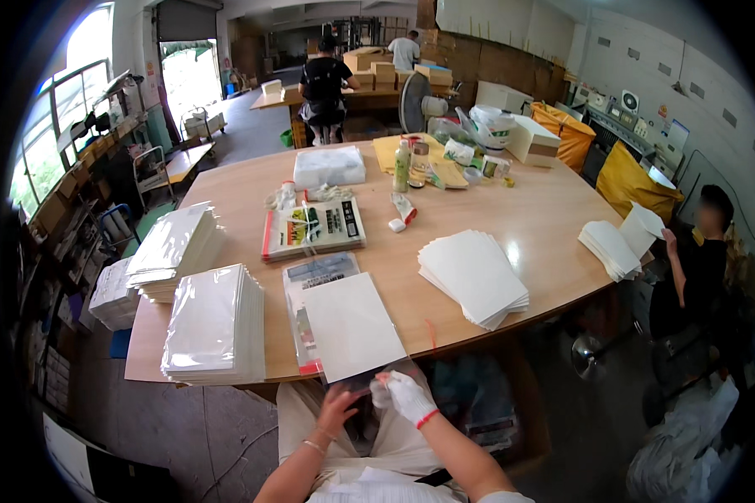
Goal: The person sits on the floor and repeatedly inserts white book covers into clear plastic sleeves. They pick up a cover, slide it into a sleeve, and place the sleeved item onto a stack on the table.
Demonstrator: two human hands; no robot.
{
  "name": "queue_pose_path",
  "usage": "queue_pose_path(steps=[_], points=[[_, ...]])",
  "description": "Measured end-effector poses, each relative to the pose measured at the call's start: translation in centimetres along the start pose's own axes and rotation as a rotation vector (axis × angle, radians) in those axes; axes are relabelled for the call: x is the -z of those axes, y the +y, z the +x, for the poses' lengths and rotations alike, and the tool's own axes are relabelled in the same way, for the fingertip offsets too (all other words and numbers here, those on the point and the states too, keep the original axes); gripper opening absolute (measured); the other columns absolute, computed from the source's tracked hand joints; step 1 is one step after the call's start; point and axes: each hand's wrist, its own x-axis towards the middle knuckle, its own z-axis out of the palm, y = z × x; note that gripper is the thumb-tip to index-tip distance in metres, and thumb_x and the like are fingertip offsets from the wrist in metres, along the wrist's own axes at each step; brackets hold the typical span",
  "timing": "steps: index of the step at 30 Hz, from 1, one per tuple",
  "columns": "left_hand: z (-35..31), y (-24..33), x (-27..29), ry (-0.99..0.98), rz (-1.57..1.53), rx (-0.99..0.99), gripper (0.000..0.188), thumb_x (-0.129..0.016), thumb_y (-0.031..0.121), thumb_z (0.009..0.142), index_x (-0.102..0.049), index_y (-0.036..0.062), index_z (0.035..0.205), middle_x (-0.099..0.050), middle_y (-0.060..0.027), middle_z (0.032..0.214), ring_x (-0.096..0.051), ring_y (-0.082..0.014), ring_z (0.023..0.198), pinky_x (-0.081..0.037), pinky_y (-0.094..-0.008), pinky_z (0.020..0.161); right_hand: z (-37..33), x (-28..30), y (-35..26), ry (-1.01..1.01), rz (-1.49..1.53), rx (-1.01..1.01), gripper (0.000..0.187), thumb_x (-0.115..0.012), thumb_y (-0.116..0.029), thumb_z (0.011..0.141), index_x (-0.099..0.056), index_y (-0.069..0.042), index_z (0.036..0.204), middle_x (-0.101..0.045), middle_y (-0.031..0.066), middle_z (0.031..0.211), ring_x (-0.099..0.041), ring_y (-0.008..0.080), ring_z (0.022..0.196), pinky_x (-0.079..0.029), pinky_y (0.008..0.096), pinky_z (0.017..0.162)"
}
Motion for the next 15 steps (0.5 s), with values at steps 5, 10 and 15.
queue_pose_path(steps=[5,10,15], points=[[1.8,0.1,5.2,-0.051,0.328,0.052,0.037,-0.048,0.034,0.089,-0.055,0.0081,0.115,-0.061,-0.0015,0.105,-0.054,-0.0092,0.095,-0.041,-0.0226,0.076,-1.0,-1.5,-0.5,0.101,-1.056,0.791,0.007,-0.055,-0.006,0.079,-0.058,0.0,0.083,-0.058,0.0104,0.076,-0.058,0.0243,0.068,-0.047,0.0318,0.061],[0.2,2.0,2.9,0.007,0.245,0.093,0.038,-0.044,0.035,0.09,-0.058,0.0024,0.104,-0.062,-0.0054,0.099,-0.059,-0.0138,0.088,-0.045,-0.0271,0.078,1.3,-6.7,1.4,-0.059,-1.32,0.857,0.011,-0.059,-0.014,0.07,-0.057,-0.004,0.075,-0.051,0.0141,0.083,-0.054,0.0313,0.074,-0.045,0.0383,0.066],[0.8,0.3,3.2,0.184,0.03,0.066,0.027,-0.043,0.024,0.089,-0.06,0.0027,0.089,-0.061,-0.0037,0.078,-0.059,-0.0131,0.069,-0.048,-0.0253,0.062,2.6,-8.1,2.8,-0.134,-1.44,0.773,0.012,-0.056,-0.016,0.069,-0.054,-0.004,0.07,-0.052,0.0142,0.076,-0.055,0.0318,0.074,-0.046,0.0404,0.062]])
